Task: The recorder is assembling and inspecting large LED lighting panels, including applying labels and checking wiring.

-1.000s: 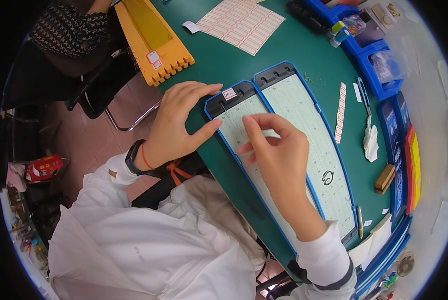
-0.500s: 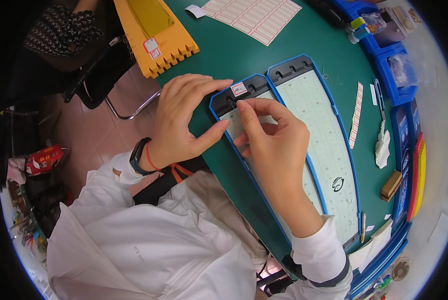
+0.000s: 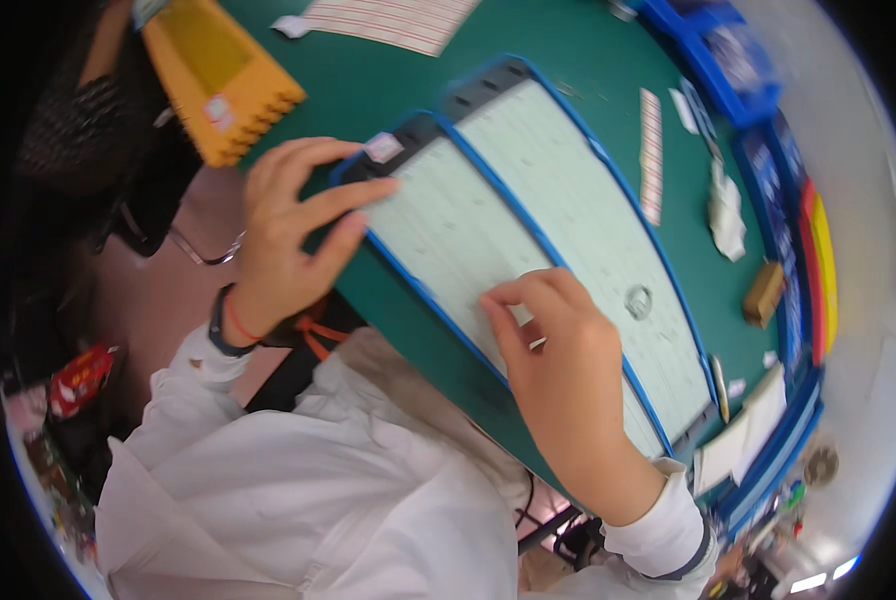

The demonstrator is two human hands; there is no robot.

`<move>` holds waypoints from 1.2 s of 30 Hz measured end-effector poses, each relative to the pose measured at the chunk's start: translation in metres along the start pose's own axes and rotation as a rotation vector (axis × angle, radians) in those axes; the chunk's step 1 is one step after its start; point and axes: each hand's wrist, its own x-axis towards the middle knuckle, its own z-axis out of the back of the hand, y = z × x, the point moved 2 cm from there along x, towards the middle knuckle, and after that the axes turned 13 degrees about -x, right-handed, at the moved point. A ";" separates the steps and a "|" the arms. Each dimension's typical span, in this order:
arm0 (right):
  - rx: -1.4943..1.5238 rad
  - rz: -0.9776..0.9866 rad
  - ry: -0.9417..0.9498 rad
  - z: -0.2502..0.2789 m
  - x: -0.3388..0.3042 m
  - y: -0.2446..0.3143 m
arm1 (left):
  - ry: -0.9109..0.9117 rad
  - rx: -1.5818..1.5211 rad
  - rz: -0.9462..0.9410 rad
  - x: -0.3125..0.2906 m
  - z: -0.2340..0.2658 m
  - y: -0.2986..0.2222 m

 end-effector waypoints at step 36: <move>-0.105 -0.012 -0.241 0.063 -0.123 -0.109 | 0.295 0.032 -0.218 0.006 -0.043 -0.108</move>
